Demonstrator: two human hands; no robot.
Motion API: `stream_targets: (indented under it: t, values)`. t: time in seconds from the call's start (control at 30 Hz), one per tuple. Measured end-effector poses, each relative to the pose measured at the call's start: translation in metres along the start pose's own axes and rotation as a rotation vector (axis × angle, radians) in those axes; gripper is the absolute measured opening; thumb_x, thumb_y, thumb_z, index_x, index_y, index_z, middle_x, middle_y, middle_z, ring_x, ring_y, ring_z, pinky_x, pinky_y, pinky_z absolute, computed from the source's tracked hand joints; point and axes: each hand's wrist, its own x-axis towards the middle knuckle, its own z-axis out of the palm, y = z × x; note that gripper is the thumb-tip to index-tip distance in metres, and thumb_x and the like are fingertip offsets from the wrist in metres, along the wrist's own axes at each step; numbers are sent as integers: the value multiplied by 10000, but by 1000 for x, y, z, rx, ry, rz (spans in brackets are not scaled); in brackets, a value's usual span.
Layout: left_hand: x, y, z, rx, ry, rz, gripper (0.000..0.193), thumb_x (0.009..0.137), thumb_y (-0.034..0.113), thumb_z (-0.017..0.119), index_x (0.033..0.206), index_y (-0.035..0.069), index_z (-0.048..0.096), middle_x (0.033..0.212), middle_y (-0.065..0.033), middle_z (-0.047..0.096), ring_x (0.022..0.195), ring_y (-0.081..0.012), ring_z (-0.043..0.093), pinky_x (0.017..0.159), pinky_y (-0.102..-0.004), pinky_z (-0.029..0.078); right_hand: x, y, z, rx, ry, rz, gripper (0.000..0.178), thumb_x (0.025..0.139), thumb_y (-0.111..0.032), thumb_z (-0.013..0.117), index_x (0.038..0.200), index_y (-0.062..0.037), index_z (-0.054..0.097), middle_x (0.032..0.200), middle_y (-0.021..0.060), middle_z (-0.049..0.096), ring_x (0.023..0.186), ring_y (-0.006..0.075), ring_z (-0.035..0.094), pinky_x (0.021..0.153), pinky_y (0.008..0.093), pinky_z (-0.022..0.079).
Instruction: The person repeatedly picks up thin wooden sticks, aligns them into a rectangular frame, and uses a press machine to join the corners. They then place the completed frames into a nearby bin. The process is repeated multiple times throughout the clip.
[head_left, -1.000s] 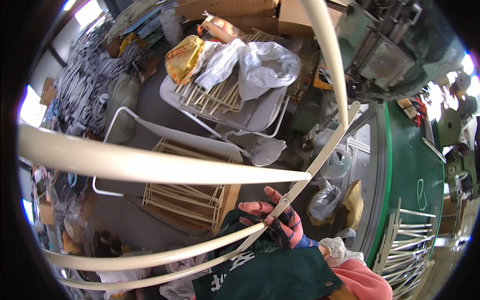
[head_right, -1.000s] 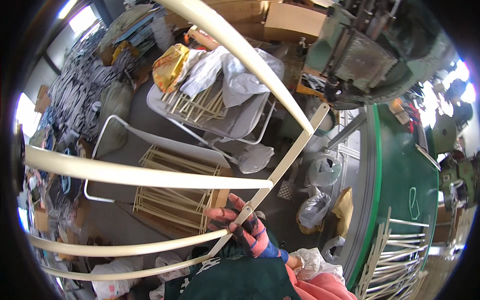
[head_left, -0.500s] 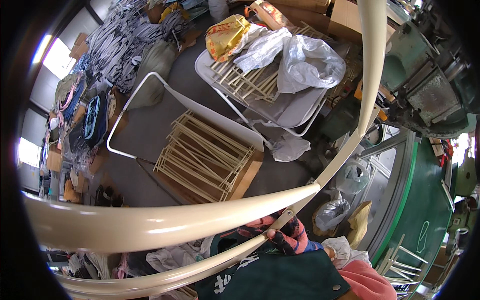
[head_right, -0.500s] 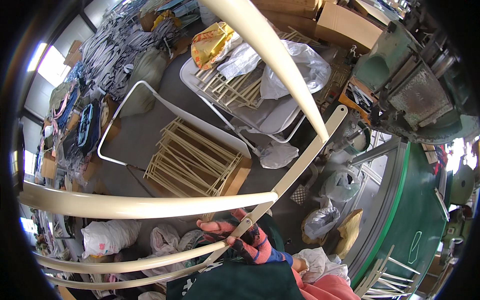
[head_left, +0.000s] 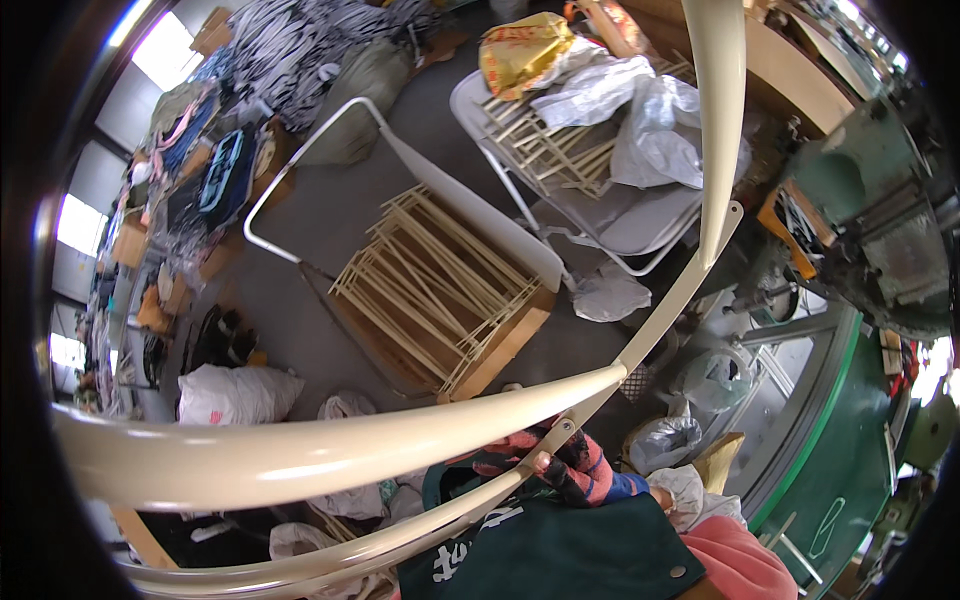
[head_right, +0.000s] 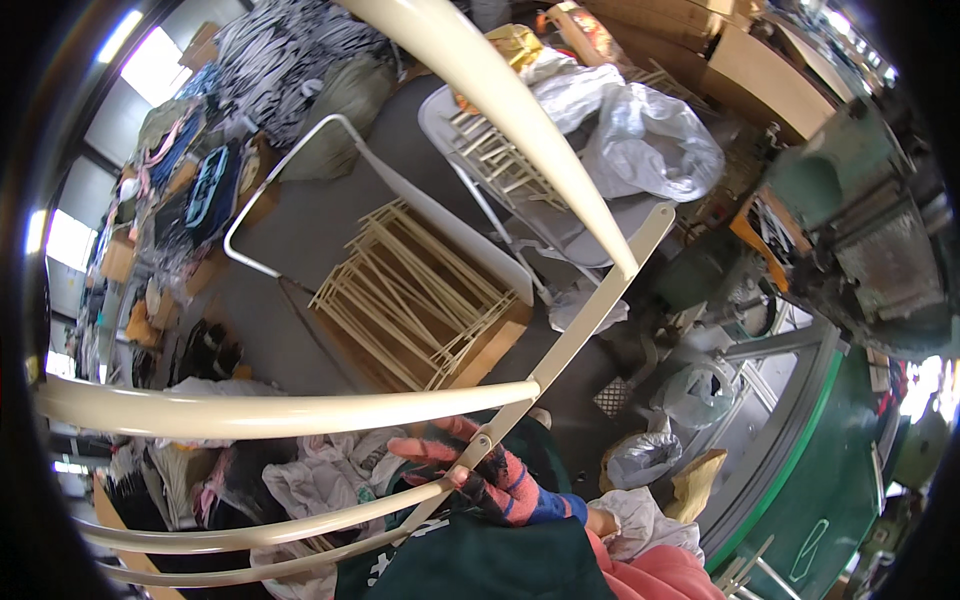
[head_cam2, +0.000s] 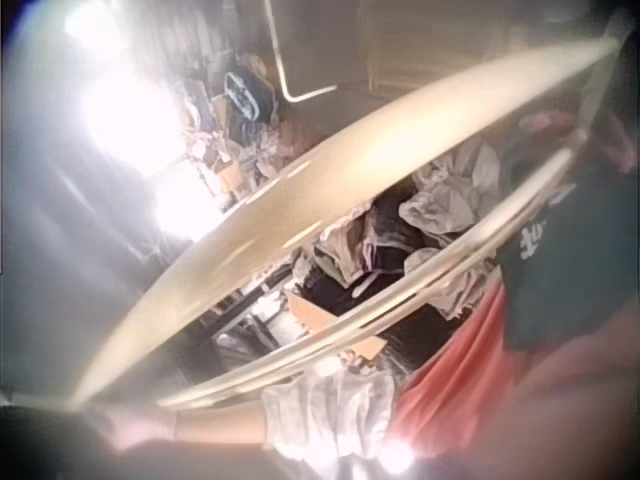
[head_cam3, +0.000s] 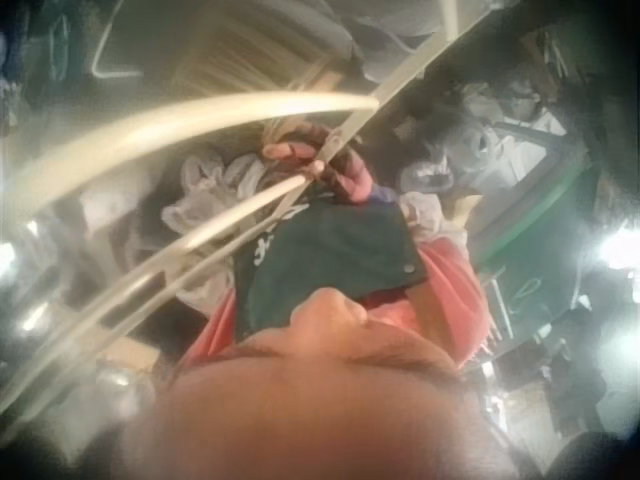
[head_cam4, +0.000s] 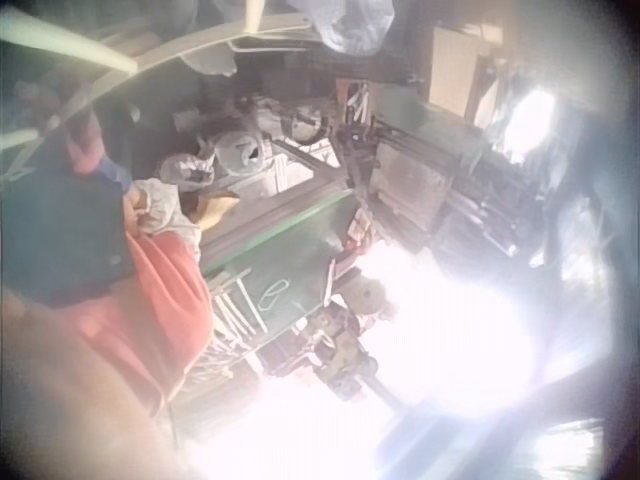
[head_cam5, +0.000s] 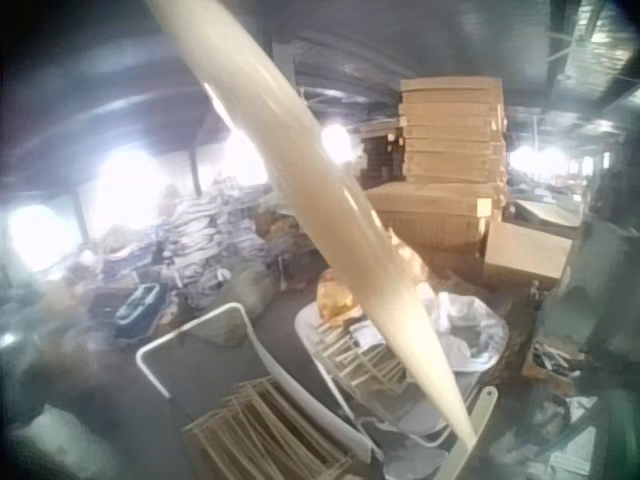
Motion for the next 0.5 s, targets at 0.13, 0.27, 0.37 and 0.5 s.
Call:
stream_targets:
  t: [0.13, 0.27, 0.37, 0.5]
  values:
    - [-10, -8, -18, 46, 21, -70, 159, 874, 116, 508, 879, 1, 618, 732, -120, 595, 665, -256, 567, 590, -353, 469, 7, 9, -13, -70, -72, 122, 493, 934, -89, 500, 1381, -69, 292, 1360, 247, 408, 1273, 349, 404, 1052, 470, 336]
    - [-20, -16, -40, 96, 46, -133, 155, 868, 116, 511, 878, 2, 616, 739, -123, 596, 676, -260, 571, 592, -354, 468, 10, 24, -27, -42, 0, 337, 535, 921, -233, 553, 1373, -69, 319, 1400, 310, 315, 1317, 393, 327, 1081, 484, 256]
    - [-18, -31, -60, 138, 77, -181, 152, 864, 116, 513, 877, 3, 615, 745, -126, 597, 685, -263, 573, 594, -355, 468, 10, 31, -39, 61, -25, 399, 531, 945, -306, 472, 1396, -90, 295, 1399, 347, 269, 1343, 421, 251, 1083, 517, 234]
    - [4, -83, -100, 211, 141, -239, 148, 859, 115, 516, 876, 5, 613, 752, -129, 598, 696, -267, 577, 597, -357, 467, 8, 24, -41, -298, -57, 408, 492, 962, -310, 443, 1369, -65, 313, 1337, 323, 363, 1282, 384, 365, 1026, 483, 345]
